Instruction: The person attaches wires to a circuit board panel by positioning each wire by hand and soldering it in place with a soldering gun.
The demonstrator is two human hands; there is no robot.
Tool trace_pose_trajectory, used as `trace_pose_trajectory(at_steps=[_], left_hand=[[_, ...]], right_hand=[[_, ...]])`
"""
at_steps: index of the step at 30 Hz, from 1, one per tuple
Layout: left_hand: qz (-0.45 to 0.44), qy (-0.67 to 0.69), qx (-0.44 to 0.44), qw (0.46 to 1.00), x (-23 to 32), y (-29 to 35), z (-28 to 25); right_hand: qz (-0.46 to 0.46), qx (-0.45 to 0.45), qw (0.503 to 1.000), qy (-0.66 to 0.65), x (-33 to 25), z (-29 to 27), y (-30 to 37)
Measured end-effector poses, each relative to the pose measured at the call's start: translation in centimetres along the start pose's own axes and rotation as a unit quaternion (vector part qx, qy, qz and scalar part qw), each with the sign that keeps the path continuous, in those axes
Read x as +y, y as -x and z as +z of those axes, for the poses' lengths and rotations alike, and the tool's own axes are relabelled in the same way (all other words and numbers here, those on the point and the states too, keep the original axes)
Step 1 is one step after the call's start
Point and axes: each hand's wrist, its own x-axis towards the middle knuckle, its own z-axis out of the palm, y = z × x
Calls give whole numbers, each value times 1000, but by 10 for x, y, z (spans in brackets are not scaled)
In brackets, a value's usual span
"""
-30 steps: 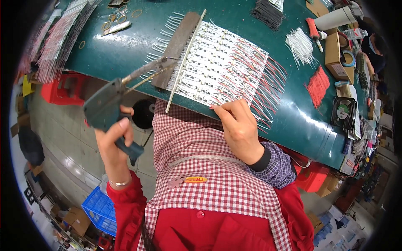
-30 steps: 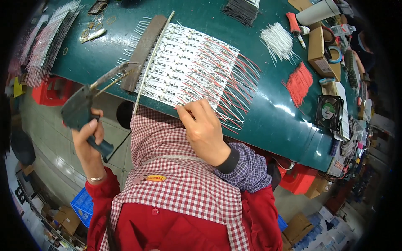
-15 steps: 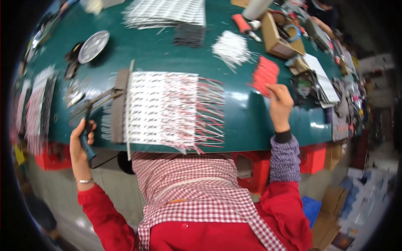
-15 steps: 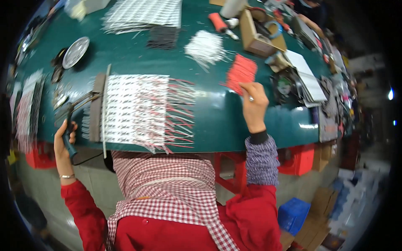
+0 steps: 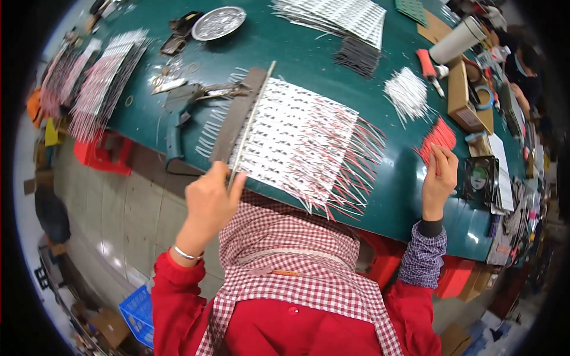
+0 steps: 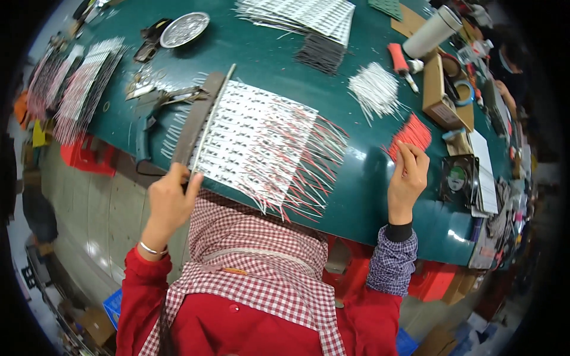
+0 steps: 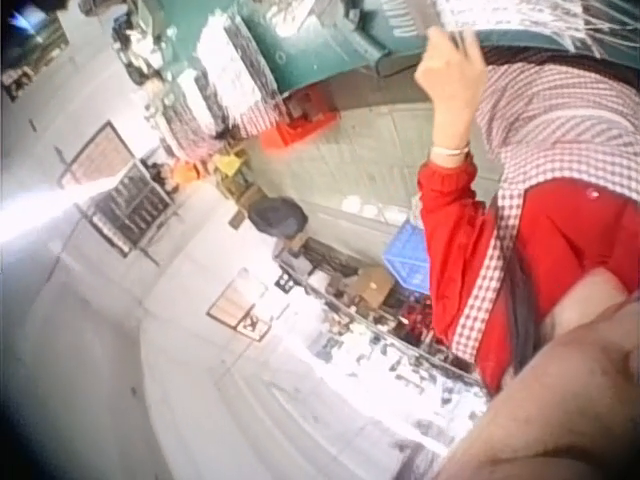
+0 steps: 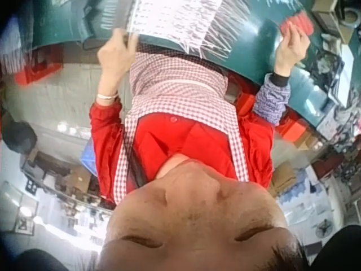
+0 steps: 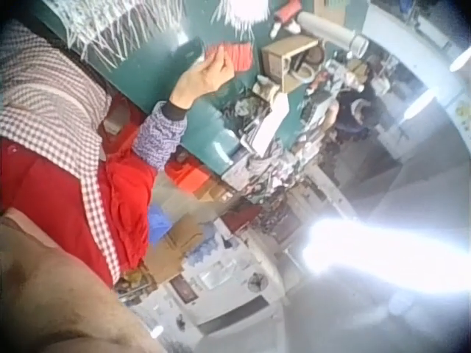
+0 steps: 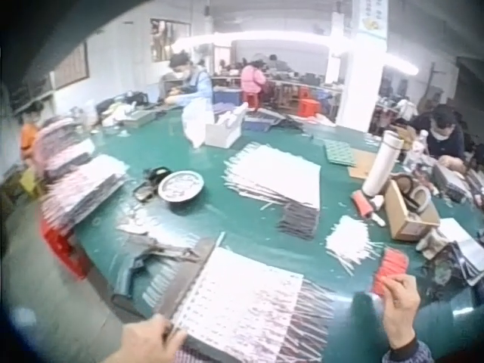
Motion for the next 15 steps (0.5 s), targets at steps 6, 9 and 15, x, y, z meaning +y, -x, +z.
trace_pose_trajectory(at_steps=[6, 9, 15], left_hand=[[-70, 138, 46, 987, -8, 25, 12], [-109, 153, 69, 980, 1, 59, -3], [-279, 223, 23, 934, 3, 198, -19]], right_hand=[[-106, -87, 977, -161, -96, 23, -37], [-159, -161, 946, -232, -133, 38, -45], [-286, -278, 860, -317, -203, 70, -40]])
